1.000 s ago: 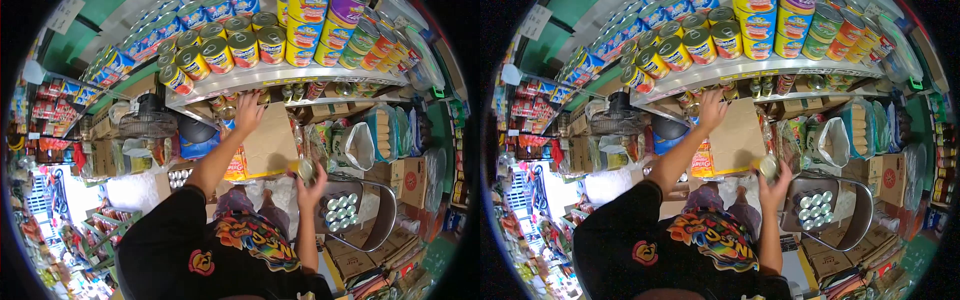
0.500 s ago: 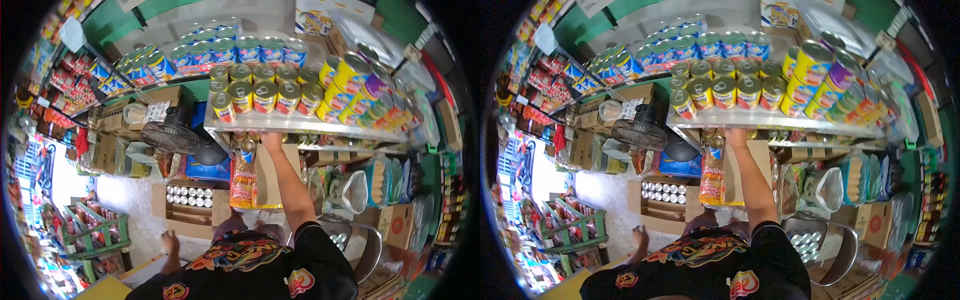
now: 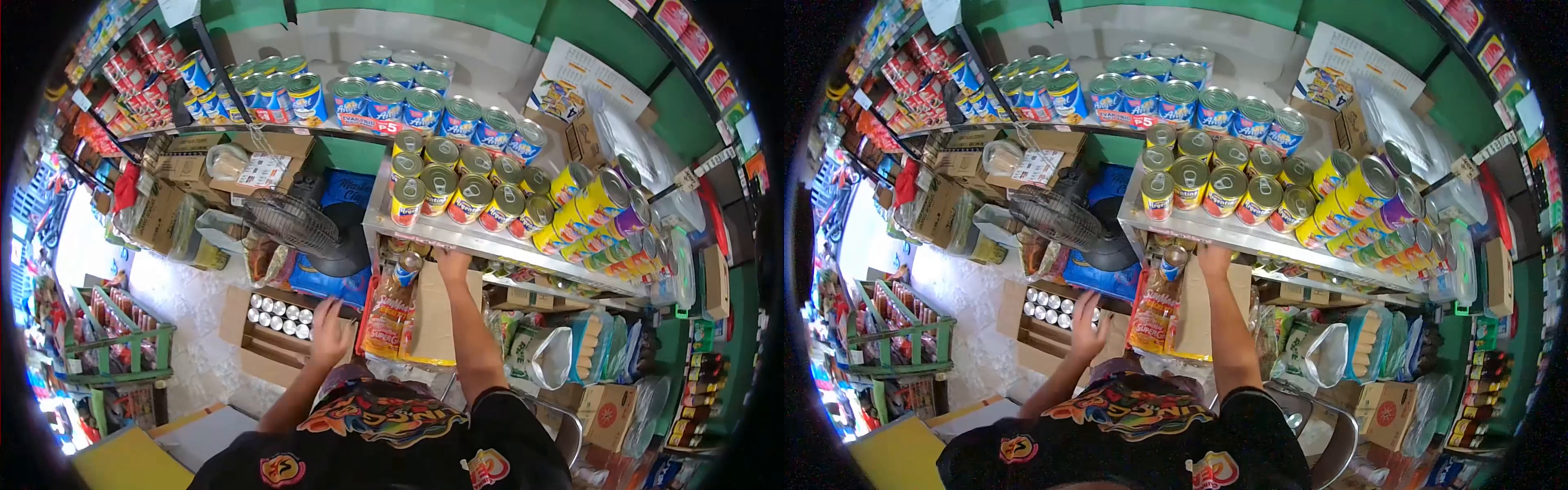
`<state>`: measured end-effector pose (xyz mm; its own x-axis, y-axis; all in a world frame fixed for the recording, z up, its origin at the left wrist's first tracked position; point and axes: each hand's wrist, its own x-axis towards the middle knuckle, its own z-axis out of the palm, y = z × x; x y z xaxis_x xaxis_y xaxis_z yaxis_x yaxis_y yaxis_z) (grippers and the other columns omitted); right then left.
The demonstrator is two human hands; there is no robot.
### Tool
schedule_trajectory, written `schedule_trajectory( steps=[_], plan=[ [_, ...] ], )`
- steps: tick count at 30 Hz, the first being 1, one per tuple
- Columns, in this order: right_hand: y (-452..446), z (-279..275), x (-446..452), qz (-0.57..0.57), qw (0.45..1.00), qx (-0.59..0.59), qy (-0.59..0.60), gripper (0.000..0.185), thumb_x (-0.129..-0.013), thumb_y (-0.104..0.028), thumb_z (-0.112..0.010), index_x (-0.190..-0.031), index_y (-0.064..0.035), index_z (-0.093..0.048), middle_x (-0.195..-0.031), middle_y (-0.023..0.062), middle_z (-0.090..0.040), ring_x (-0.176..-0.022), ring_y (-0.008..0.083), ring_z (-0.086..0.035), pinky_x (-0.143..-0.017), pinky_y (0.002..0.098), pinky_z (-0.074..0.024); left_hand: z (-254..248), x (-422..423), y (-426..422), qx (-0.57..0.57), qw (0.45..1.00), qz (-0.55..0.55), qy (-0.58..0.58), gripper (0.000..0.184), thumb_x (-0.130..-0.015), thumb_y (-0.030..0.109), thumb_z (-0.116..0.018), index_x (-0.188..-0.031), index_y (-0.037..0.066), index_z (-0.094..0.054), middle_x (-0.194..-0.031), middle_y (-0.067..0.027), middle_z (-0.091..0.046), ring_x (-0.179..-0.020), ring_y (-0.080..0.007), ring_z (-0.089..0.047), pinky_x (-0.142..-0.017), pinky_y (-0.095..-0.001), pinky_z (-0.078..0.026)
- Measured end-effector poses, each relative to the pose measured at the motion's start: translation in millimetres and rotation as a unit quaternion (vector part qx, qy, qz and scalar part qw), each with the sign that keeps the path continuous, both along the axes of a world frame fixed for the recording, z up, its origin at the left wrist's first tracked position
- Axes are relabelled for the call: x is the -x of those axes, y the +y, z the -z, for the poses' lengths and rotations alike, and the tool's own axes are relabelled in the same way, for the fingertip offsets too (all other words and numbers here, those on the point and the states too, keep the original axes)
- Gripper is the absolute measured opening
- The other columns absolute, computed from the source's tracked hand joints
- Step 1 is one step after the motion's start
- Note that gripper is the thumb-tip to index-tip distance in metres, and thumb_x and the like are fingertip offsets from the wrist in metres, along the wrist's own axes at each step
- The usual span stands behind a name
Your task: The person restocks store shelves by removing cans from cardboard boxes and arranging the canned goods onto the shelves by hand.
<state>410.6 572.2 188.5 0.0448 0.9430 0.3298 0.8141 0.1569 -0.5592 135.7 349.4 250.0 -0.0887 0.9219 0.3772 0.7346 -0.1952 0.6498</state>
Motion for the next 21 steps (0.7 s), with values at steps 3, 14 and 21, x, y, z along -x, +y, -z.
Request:
schedule_trajectory(
  steps=[3,14,21],
  plan=[
    [-54.8,-27.1,16.8,0.069,0.974,-0.198,0.090,0.028,-0.082,-0.012,-0.067,-0.105,0.0020,-0.061,-0.097,0.0190,-0.063,-0.086,0.0377,-0.061,-0.079,0.0473,-0.0480,-84.2,-36.6,92.0,-0.114,0.989,0.047,-0.085,0.068,-0.079,0.009,-0.065,-0.140,-0.004,-0.040,-0.145,-0.0247,-0.039,-0.132,-0.0414,-0.040,-0.112,-0.0457,-0.030],
    [-71.5,-174.9,64.1,-0.071,0.950,-0.234,0.193,0.038,-0.077,0.003,-0.065,-0.114,0.0020,-0.057,-0.105,0.0191,-0.058,-0.093,0.0322,-0.057,-0.080,0.0380,-0.0477,-129.8,-62.6,242.3,-0.065,0.972,0.176,-0.142,0.110,-0.065,0.014,-0.082,-0.150,-0.005,-0.014,-0.153,-0.0305,-0.021,-0.145,-0.0406,-0.020,-0.118,-0.0418,-0.019],
    [-84.4,-166.8,52.1,-0.039,0.958,-0.205,0.196,0.035,-0.081,0.002,-0.062,-0.115,0.0026,-0.057,-0.108,0.0152,-0.057,-0.095,0.0261,-0.057,-0.082,0.0345,-0.0467,-136.5,-45.3,249.8,-0.030,0.954,0.247,-0.166,0.108,-0.070,0.017,-0.081,-0.150,-0.006,-0.013,-0.155,-0.0305,-0.017,-0.147,-0.0361,-0.016,-0.119,-0.0375,-0.018]
  ],
)
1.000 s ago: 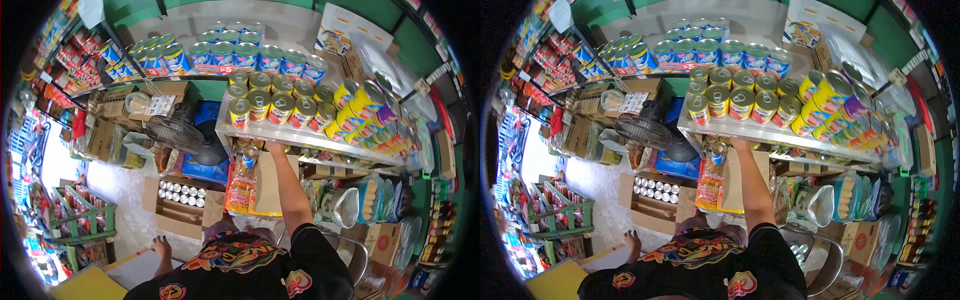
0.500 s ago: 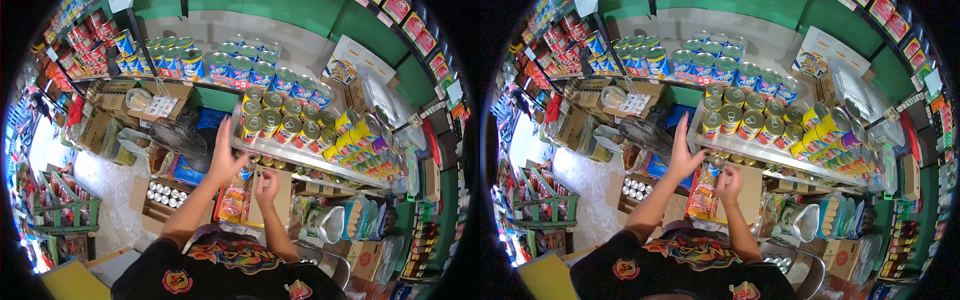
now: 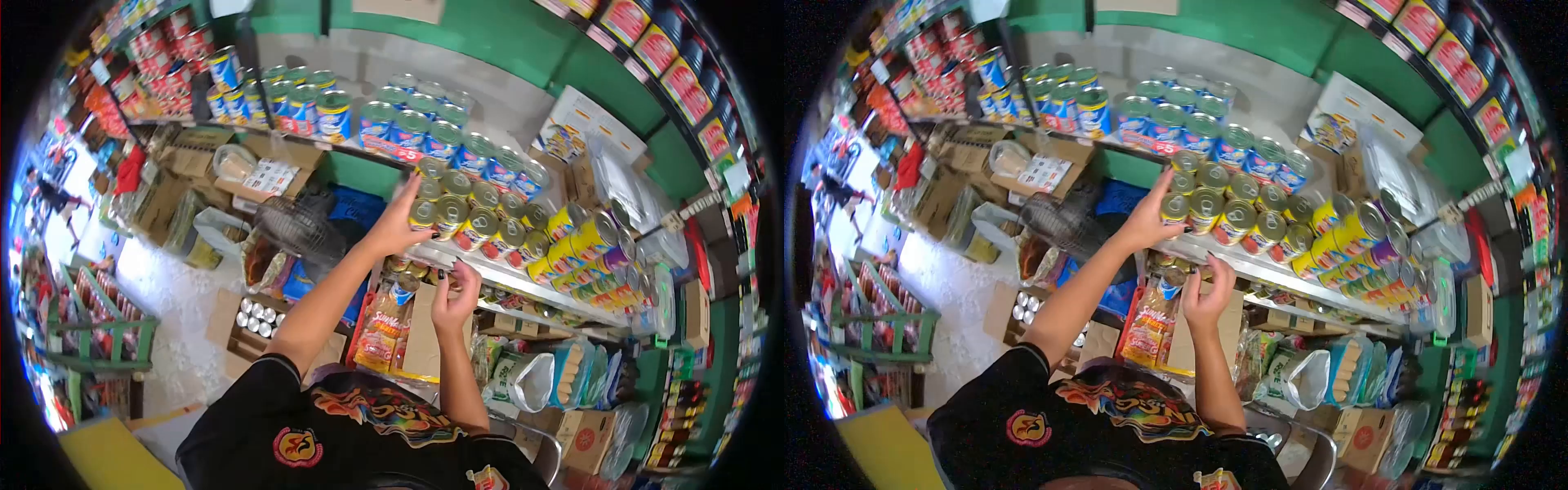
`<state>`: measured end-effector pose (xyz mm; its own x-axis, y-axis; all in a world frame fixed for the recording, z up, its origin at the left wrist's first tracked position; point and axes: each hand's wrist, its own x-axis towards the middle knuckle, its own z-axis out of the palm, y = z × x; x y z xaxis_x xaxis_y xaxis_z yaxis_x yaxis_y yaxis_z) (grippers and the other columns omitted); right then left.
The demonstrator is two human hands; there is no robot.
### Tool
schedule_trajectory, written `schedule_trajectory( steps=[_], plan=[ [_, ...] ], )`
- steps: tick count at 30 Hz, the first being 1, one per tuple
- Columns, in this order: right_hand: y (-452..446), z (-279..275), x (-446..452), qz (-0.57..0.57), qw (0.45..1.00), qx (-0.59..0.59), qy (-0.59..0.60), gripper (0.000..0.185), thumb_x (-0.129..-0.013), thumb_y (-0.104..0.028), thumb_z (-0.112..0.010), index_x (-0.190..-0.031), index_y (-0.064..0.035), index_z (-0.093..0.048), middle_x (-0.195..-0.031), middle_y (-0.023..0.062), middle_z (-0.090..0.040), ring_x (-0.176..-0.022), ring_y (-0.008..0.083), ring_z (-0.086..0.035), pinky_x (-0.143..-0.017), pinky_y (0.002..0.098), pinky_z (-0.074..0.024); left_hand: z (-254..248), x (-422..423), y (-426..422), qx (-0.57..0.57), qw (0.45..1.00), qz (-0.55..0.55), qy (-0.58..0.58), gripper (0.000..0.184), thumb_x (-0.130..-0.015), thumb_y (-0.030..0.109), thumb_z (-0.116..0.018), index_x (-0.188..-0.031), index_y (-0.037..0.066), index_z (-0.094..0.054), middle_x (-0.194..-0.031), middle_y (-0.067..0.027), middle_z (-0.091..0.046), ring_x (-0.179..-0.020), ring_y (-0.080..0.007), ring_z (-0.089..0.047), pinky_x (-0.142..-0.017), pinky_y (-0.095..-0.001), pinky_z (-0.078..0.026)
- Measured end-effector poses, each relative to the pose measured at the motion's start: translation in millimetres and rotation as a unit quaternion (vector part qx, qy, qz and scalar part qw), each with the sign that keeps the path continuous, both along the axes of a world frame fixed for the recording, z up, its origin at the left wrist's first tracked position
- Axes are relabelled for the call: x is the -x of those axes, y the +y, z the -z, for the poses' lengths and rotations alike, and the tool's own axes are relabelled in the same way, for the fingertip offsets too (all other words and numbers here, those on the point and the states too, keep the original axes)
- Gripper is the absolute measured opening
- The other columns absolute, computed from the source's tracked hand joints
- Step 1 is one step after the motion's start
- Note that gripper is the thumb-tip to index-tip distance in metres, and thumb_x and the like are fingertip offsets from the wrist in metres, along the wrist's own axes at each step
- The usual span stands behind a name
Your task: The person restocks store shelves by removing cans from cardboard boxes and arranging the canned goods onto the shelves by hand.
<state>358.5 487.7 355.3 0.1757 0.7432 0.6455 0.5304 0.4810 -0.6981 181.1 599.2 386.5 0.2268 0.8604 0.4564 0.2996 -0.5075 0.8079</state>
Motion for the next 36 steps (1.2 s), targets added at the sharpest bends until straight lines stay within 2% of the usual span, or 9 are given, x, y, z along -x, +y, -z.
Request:
schedule_trajectory(
  steps=[4,10,14,18,20,25,31,33,36],
  plan=[
    [-32.4,33.4,6.6,-0.031,0.999,0.028,-0.015,0.043,-0.081,0.001,-0.062,-0.122,0.0037,-0.053,-0.119,0.0173,-0.054,-0.101,0.0257,-0.058,-0.089,0.0347,-0.0475,13.8,4.6,-8.8,-0.033,0.997,-0.051,0.049,0.112,-0.069,0.028,-0.082,-0.150,-0.007,-0.012,-0.154,-0.0325,-0.016,-0.146,-0.0401,-0.014,-0.119,-0.0399,-0.017],
    [-102.3,82.9,-5.9,-0.156,0.976,0.148,0.022,0.044,-0.088,-0.004,-0.053,-0.130,0.0037,-0.048,-0.126,0.0203,-0.055,-0.112,0.0297,-0.056,-0.082,0.0342,-0.0473,43.1,38.6,-148.6,-0.084,0.978,-0.183,-0.059,0.060,-0.082,0.015,-0.065,-0.137,-0.001,-0.046,-0.130,-0.0216,-0.053,-0.122,-0.0366,-0.051,-0.106,-0.0429,-0.039],
    [-118.4,92.9,-19.7,-0.201,0.963,0.180,-0.022,0.043,-0.089,-0.004,-0.049,-0.131,0.0034,-0.047,-0.116,0.0175,-0.055,-0.104,0.0282,-0.055,-0.078,0.0361,-0.0447,140.9,90.2,-289.1,0.081,0.951,-0.295,0.030,0.041,-0.088,0.012,-0.059,-0.127,0.001,-0.054,-0.119,-0.0209,-0.058,-0.110,-0.0378,-0.057,-0.096,-0.0423,-0.047],
    [-110.4,108.0,-25.6,-0.239,0.955,0.175,-0.019,0.041,-0.088,-0.002,-0.050,-0.129,0.0014,-0.049,-0.113,0.0149,-0.054,-0.100,0.0261,-0.055,-0.077,0.0338,-0.0450,256.1,126.8,-481.2,0.414,0.782,-0.447,0.132,0.045,-0.090,0.038,-0.061,-0.121,0.006,-0.059,-0.113,-0.0225,-0.063,-0.103,-0.0401,-0.061,-0.087,-0.0473,-0.049],
    [-113.6,125.2,-30.6,-0.254,0.944,0.209,-0.012,0.041,-0.087,0.000,-0.051,-0.128,0.0007,-0.050,-0.113,0.0141,-0.055,-0.100,0.0247,-0.056,-0.076,0.0324,-0.0453,325.4,126.3,-601.8,0.515,0.638,-0.548,0.168,0.040,-0.082,0.030,-0.069,-0.114,0.006,-0.064,-0.102,-0.0222,-0.067,-0.096,-0.0400,-0.064,-0.082,-0.0463,-0.051],
    [-141.6,136.4,-19.3,-0.304,0.921,0.244,-0.019,0.039,-0.085,0.005,-0.053,-0.124,0.0006,-0.052,-0.111,0.0122,-0.055,-0.097,0.0216,-0.056,-0.071,0.0296,-0.0462,318.7,99.2,-760.1,0.752,0.422,-0.482,0.157,0.039,-0.084,0.034,-0.068,-0.108,0.004,-0.070,-0.112,-0.0222,-0.066,-0.105,-0.0389,-0.063,-0.088,-0.0458,-0.051],
    [-205.6,224.2,-3.3,-0.362,0.870,0.333,-0.044,0.032,-0.081,0.001,-0.055,-0.113,-0.0009,-0.060,-0.096,0.0143,-0.062,-0.086,0.0268,-0.062,-0.072,0.0365,-0.0509,343.9,119.9,-707.8,0.676,0.574,-0.431,0.170,0.059,-0.082,0.055,-0.064,-0.105,0.000,-0.070,-0.109,-0.0247,-0.066,-0.104,-0.0409,-0.062,-0.089,-0.0468,-0.050],
    [-236.5,255.2,2.2,-0.418,0.825,0.359,-0.124,0.037,-0.081,-0.001,-0.059,-0.118,-0.0032,-0.058,-0.095,0.0131,-0.064,-0.083,0.0256,-0.063,-0.074,0.0367,-0.0513,353.9,133.6,-658.1,0.609,0.634,-0.443,0.175,0.070,-0.080,0.059,-0.065,-0.125,0.005,-0.061,-0.123,-0.0228,-0.062,-0.114,-0.0404,-0.058,-0.097,-0.0457,-0.046],
    [-269.9,286.1,3.9,-0.578,0.612,0.463,-0.276,0.034,-0.082,-0.020,-0.060,-0.111,-0.0026,-0.062,-0.099,0.0210,-0.066,-0.096,0.0353,-0.064,-0.084,0.0428,-0.0489,287.9,151.1,-569.2,0.520,0.743,-0.409,0.099,0.056,-0.087,0.043,-0.060,-0.127,0.004,-0.057,-0.116,-0.0275,-0.063,-0.111,-0.0410,-0.059,-0.095,-0.0473,-0.047]
  ],
)
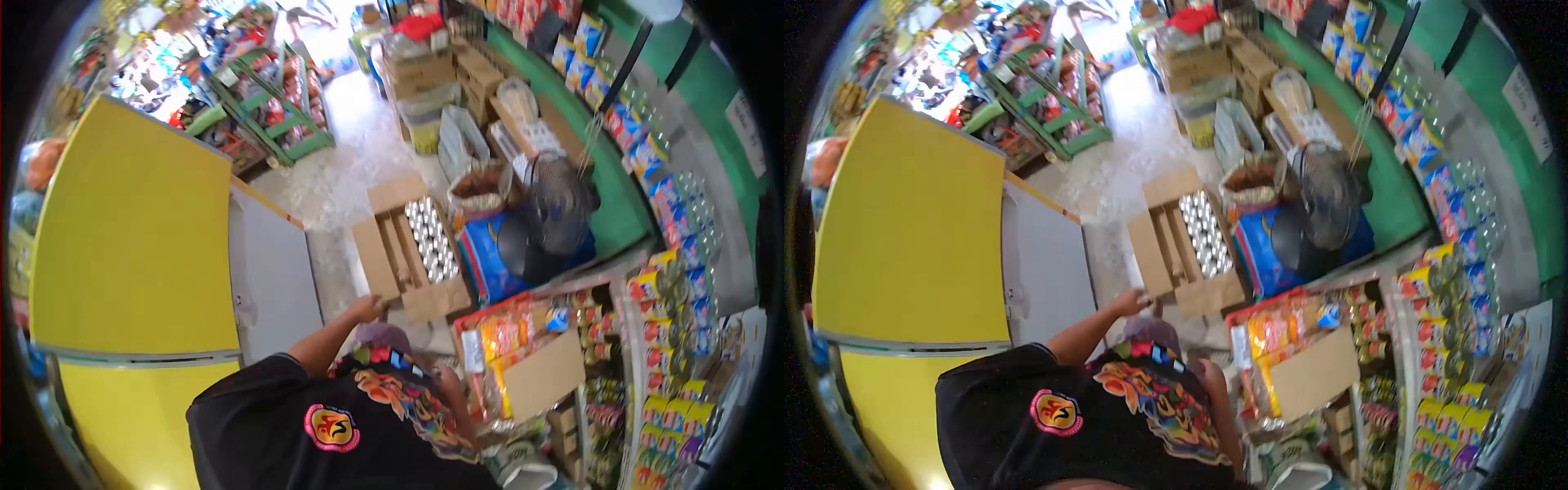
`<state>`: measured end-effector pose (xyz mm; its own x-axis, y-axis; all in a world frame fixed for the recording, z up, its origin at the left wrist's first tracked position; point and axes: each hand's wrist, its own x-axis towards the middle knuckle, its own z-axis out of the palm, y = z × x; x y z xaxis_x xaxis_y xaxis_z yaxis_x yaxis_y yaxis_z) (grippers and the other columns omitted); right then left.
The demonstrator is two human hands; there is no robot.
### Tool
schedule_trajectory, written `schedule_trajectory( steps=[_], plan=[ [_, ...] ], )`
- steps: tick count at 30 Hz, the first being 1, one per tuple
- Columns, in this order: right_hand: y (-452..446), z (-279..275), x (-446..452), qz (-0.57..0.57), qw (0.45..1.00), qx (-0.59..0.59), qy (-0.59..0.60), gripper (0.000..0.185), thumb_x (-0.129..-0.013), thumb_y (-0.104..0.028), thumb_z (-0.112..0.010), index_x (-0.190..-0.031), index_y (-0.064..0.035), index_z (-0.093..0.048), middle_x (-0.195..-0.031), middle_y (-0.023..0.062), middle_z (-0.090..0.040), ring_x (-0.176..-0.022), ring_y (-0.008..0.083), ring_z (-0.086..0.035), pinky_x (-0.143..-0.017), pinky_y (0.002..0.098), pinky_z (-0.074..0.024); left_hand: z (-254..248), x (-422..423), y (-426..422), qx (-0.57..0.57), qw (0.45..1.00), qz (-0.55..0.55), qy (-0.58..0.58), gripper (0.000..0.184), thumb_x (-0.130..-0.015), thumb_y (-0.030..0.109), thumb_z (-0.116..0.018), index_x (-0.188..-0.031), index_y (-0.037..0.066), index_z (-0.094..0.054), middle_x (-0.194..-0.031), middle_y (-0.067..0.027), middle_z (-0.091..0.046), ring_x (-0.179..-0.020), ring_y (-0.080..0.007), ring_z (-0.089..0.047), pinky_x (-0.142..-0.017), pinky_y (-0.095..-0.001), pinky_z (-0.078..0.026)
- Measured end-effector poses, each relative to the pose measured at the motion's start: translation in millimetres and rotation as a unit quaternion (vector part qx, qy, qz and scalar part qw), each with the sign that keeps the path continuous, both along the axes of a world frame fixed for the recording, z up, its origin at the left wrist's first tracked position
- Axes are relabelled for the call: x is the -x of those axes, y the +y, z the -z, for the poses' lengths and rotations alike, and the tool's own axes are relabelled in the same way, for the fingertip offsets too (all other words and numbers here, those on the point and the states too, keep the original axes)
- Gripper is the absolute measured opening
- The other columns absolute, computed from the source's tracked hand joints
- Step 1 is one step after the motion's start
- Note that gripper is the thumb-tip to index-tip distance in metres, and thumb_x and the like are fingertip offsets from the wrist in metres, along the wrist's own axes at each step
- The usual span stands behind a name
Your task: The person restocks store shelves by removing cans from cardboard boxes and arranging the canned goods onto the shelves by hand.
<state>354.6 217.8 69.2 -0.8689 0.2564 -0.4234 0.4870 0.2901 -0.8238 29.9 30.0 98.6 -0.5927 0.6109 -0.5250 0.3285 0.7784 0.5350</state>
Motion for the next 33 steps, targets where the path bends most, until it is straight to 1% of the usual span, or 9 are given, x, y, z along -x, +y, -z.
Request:
schedule_trajectory(
  steps=[2,3,8,12,19,24,29,31,33],
  plan=[
    [-14.5,-1.6,21.4,-0.120,0.989,0.082,-0.029,0.028,-0.087,-0.018,-0.057,-0.108,-0.0024,-0.066,-0.101,0.0172,-0.068,-0.096,0.0308,-0.065,-0.085,0.0379,-0.0493,-24.9,0.9,32.8,-0.055,0.998,-0.015,0.000,0.047,-0.086,0.033,-0.061,-0.122,0.002,-0.059,-0.106,-0.0268,-0.065,-0.103,-0.0421,-0.062,-0.090,-0.0460,-0.049],
    [-23.5,-14.2,35.4,-0.035,0.945,0.320,-0.049,0.026,-0.085,-0.013,-0.057,-0.106,-0.0022,-0.067,-0.100,0.0160,-0.069,-0.092,0.0281,-0.066,-0.085,0.0359,-0.0496,-29.4,9.5,40.7,-0.085,0.996,-0.007,-0.018,0.046,-0.085,0.032,-0.061,-0.121,0.002,-0.060,-0.105,-0.0260,-0.066,-0.101,-0.0423,-0.063,-0.089,-0.0455,-0.050],
    [-83.2,36.3,71.2,-0.173,0.977,0.122,-0.035,0.025,-0.084,-0.012,-0.058,-0.104,-0.0009,-0.069,-0.096,0.0153,-0.071,-0.087,0.0219,-0.067,-0.079,0.0344,-0.0512,27.2,54.1,13.1,-0.041,0.997,0.040,-0.052,0.050,-0.083,0.032,-0.064,-0.122,0.001,-0.060,-0.107,-0.0252,-0.066,-0.102,-0.0383,-0.064,-0.089,-0.0447,-0.051],
    [-137.4,31.1,111.8,-0.036,0.964,0.260,-0.038,0.024,-0.082,-0.015,-0.061,-0.097,0.0009,-0.069,-0.089,0.0211,-0.069,-0.083,0.0307,-0.067,-0.074,0.0387,-0.0515,111.7,113.6,-47.2,0.154,0.979,0.096,-0.088,0.052,-0.084,0.038,-0.065,-0.119,0.000,-0.061,-0.108,-0.0260,-0.066,-0.104,-0.0400,-0.063,-0.090,-0.0450,-0.050],
    [-183.7,40.3,161.0,-0.136,0.980,0.144,0.022,0.022,-0.078,-0.015,-0.062,-0.092,0.0010,-0.071,-0.086,0.0194,-0.069,-0.082,0.0326,-0.066,-0.074,0.0393,-0.0524,189.6,211.0,-38.2,0.209,0.971,0.115,-0.036,0.050,-0.085,0.043,-0.064,-0.112,0.001,-0.063,-0.113,-0.0262,-0.064,-0.107,-0.0417,-0.060,-0.092,-0.0492,-0.048],
    [-149.9,180.9,185.8,0.025,0.919,0.371,-0.130,0.014,-0.077,-0.002,-0.060,-0.089,-0.0030,-0.068,-0.088,0.0141,-0.067,-0.082,0.0294,-0.066,-0.073,0.0376,-0.0525,294.6,247.7,26.5,0.095,0.986,0.140,0.011,0.046,-0.087,0.038,-0.063,-0.114,0.001,-0.062,-0.111,-0.0244,-0.064,-0.105,-0.0418,-0.061,-0.091,-0.0489,-0.048],
    [-18.9,337.5,267.2,0.111,0.979,-0.153,-0.076,0.029,-0.078,-0.010,-0.063,-0.105,-0.0014,-0.062,-0.105,0.0204,-0.064,-0.102,0.0380,-0.060,-0.087,0.0449,-0.0484,363.6,275.0,125.1,0.114,0.957,0.250,0.089,0.048,-0.086,0.033,-0.065,-0.124,0.005,-0.056,-0.116,-0.0174,-0.061,-0.112,-0.0335,-0.058,-0.092,-0.0449,-0.048],
    [31.2,374.9,305.3,0.028,0.945,-0.202,-0.255,0.045,-0.083,-0.011,-0.057,-0.127,-0.0048,-0.052,-0.125,0.0193,-0.056,-0.114,0.0403,-0.052,-0.095,0.0486,-0.0443,392.4,290.9,167.9,0.141,0.946,0.282,0.077,0.049,-0.087,0.029,-0.064,-0.129,0.008,-0.052,-0.128,-0.0187,-0.053,-0.124,-0.0382,-0.047,-0.101,-0.0474,-0.043],
    [62.8,396.9,333.8,0.065,0.950,-0.224,-0.206,0.045,-0.083,-0.009,-0.058,-0.127,-0.0038,-0.050,-0.125,0.0183,-0.054,-0.114,0.0400,-0.051,-0.097,0.0479,-0.0430,406.4,303.3,200.0,0.122,0.939,0.301,0.116,0.051,-0.088,0.027,-0.062,-0.133,0.007,-0.047,-0.132,-0.0165,-0.050,-0.125,-0.0369,-0.047,-0.100,-0.0478,-0.043]
  ],
)
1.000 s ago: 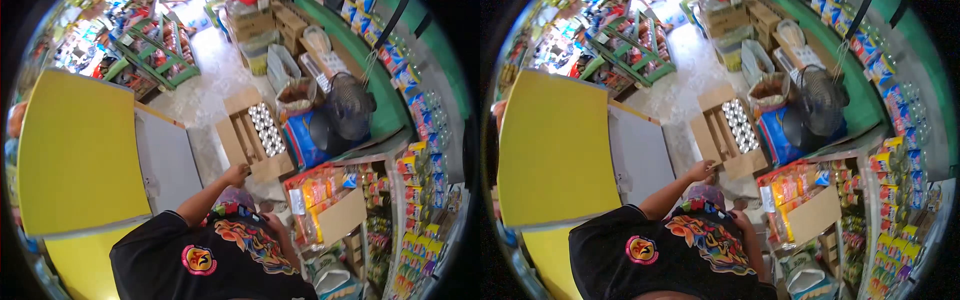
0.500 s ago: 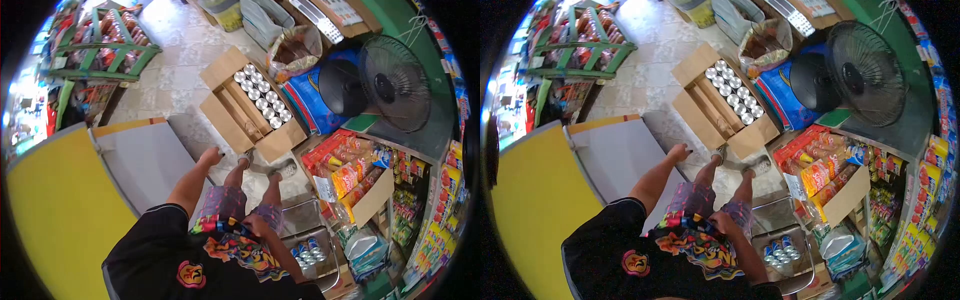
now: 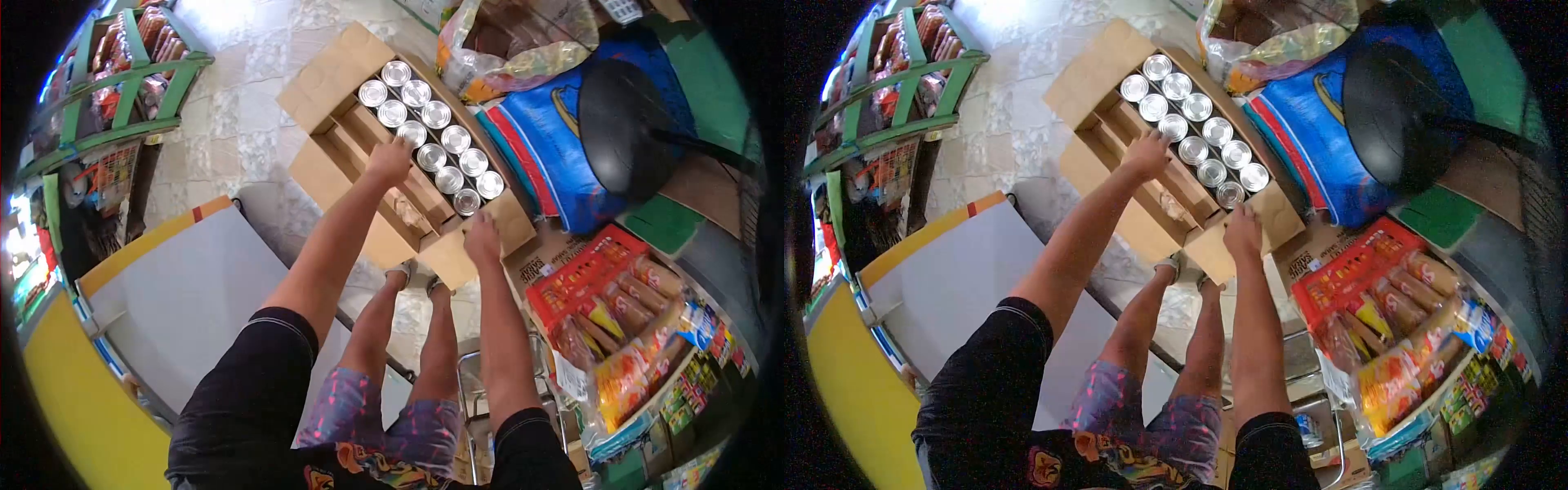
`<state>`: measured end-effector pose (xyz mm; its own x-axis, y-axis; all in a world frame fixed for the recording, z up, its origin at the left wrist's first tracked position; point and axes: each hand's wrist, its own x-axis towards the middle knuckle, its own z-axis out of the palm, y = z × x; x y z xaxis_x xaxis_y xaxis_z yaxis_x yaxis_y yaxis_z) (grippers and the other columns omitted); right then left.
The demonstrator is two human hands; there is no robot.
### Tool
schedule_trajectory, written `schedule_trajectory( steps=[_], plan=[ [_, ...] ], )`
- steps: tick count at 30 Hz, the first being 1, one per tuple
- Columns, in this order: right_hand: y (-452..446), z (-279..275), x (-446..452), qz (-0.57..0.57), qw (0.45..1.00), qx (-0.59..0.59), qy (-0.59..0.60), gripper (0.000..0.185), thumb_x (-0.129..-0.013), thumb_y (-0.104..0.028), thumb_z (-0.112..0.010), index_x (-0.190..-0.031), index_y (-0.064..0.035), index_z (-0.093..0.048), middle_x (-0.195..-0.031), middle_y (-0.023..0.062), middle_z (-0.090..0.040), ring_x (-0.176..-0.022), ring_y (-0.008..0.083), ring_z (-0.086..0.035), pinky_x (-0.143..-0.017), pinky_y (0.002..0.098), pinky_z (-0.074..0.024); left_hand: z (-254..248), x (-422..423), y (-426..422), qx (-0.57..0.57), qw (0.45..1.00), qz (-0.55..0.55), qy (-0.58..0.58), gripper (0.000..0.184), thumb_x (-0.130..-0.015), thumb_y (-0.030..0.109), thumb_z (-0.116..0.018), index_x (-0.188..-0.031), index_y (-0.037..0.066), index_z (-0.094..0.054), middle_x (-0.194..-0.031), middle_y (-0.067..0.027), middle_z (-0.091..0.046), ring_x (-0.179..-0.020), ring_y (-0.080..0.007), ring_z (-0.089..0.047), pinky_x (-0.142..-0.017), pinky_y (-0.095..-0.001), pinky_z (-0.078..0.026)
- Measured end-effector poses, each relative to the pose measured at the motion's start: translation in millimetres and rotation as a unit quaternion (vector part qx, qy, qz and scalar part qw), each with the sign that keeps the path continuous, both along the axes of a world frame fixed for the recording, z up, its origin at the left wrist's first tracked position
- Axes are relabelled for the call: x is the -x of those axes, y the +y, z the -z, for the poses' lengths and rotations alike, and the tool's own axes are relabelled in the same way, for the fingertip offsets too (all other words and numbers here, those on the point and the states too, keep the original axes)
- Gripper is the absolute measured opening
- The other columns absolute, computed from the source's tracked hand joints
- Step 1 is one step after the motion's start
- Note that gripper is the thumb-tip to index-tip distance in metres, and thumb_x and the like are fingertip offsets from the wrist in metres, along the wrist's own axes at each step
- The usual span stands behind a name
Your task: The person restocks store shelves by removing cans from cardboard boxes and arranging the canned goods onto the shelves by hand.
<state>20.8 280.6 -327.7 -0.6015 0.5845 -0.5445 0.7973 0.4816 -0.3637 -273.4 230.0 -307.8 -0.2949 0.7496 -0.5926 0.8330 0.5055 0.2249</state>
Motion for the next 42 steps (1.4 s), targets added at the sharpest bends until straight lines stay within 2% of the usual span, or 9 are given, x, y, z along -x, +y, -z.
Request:
schedule_trajectory(
  steps=[3,7,11,18,24,28,35,38,42],
  plan=[
    [24.3,27.1,31.2,0.000,0.997,-0.060,0.050,0.050,-0.081,-0.006,-0.061,-0.128,-0.0026,-0.046,-0.126,0.0184,-0.050,-0.119,0.0396,-0.048,-0.100,0.0481,-0.0411,42.4,15.4,22.0,-0.089,0.988,0.080,0.098,0.051,-0.088,0.024,-0.058,-0.135,0.008,-0.044,-0.133,-0.0147,-0.049,-0.122,-0.0353,-0.049,-0.098,-0.0483,-0.045],
    [22.2,34.5,52.0,0.041,0.996,-0.073,-0.041,0.056,-0.081,-0.010,-0.062,-0.133,-0.0042,-0.041,-0.131,0.0164,-0.046,-0.120,0.0364,-0.046,-0.099,0.0486,-0.0404,50.9,19.9,33.2,-0.066,0.989,0.078,0.109,0.048,-0.087,0.022,-0.057,-0.132,0.012,-0.046,-0.120,-0.0148,-0.052,-0.113,-0.0334,-0.052,-0.089,-0.0479,-0.047],
    [10.3,25.4,67.6,0.061,0.989,-0.102,-0.091,0.072,-0.071,-0.015,-0.071,-0.133,-0.0013,-0.037,-0.135,0.0170,-0.041,-0.121,0.0368,-0.042,-0.101,0.0481,-0.0377,48.0,22.5,36.1,-0.082,0.992,-0.007,0.097,0.047,-0.086,0.023,-0.058,-0.131,0.013,-0.046,-0.118,-0.0169,-0.052,-0.111,-0.0351,-0.052,-0.086,-0.0488,-0.047],
    [12.1,27.0,62.5,0.051,0.991,-0.118,-0.038,0.075,-0.070,-0.015,-0.072,-0.133,0.0016,-0.035,-0.135,0.0180,-0.039,-0.118,0.0397,-0.043,-0.102,0.0488,-0.0365,58.7,33.8,23.8,-0.099,0.993,-0.038,0.059,0.057,-0.081,0.023,-0.063,-0.135,0.018,-0.043,-0.121,-0.0189,-0.049,-0.115,-0.0380,-0.049,-0.090,-0.0514,-0.046],
    [15.5,31.9,45.1,-0.020,0.994,-0.104,0.006,0.074,-0.070,-0.018,-0.073,-0.135,-0.0055,-0.040,-0.139,0.0186,-0.037,-0.121,0.0411,-0.042,-0.101,0.0501,-0.0358,58.6,31.0,17.4,-0.081,0.992,-0.048,0.090,0.056,-0.080,0.025,-0.066,-0.132,0.021,-0.045,-0.124,-0.0158,-0.048,-0.119,-0.0354,-0.046,-0.091,-0.0533,-0.045],
    [22.4,26.2,49.1,-0.083,0.989,-0.114,-0.046,0.076,-0.069,-0.023,-0.076,-0.136,-0.0078,-0.043,-0.142,0.0179,-0.037,-0.125,0.0377,-0.041,-0.100,0.0479,-0.0361,64.1,25.5,24.9,-0.059,0.984,0.035,0.162,0.052,-0.083,0.027,-0.065,-0.130,0.016,-0.047,-0.126,-0.0143,-0.048,-0.121,-0.0326,-0.045,-0.096,-0.0545,-0.041],
    [10.7,52.0,49.8,-0.103,0.968,-0.210,-0.091,0.055,-0.083,-0.024,-0.064,-0.133,-0.0091,-0.047,-0.134,0.0131,-0.046,-0.119,0.0292,-0.045,-0.094,0.0453,-0.0374,75.5,23.3,25.7,-0.078,0.928,0.229,0.283,0.052,-0.087,0.031,-0.060,-0.133,0.010,-0.048,-0.135,-0.0101,-0.046,-0.133,-0.0337,-0.036,-0.104,-0.0581,-0.035],
    [9.4,63.3,49.9,-0.131,0.958,-0.247,-0.069,0.048,-0.084,-0.025,-0.062,-0.127,-0.0072,-0.049,-0.126,0.0136,-0.047,-0.112,0.0300,-0.047,-0.091,0.0445,-0.0373,70.3,27.0,22.2,-0.041,0.929,0.262,0.257,0.045,-0.090,0.028,-0.055,-0.131,0.011,-0.049,-0.131,-0.0103,-0.048,-0.134,-0.0343,-0.036,-0.106,-0.0593,-0.032],
    [8.9,37.2,57.0,-0.140,0.971,-0.188,-0.048,0.048,-0.077,-0.023,-0.068,-0.119,-0.0034,-0.052,-0.124,0.0127,-0.049,-0.113,0.0297,-0.047,-0.091,0.0443,-0.0384,90.1,26.2,17.5,-0.122,0.928,0.241,0.258,0.041,-0.092,0.026,-0.051,-0.130,0.012,-0.050,-0.127,-0.0087,-0.051,-0.133,-0.0330,-0.038,-0.109,-0.0602,-0.029]
  ],
)
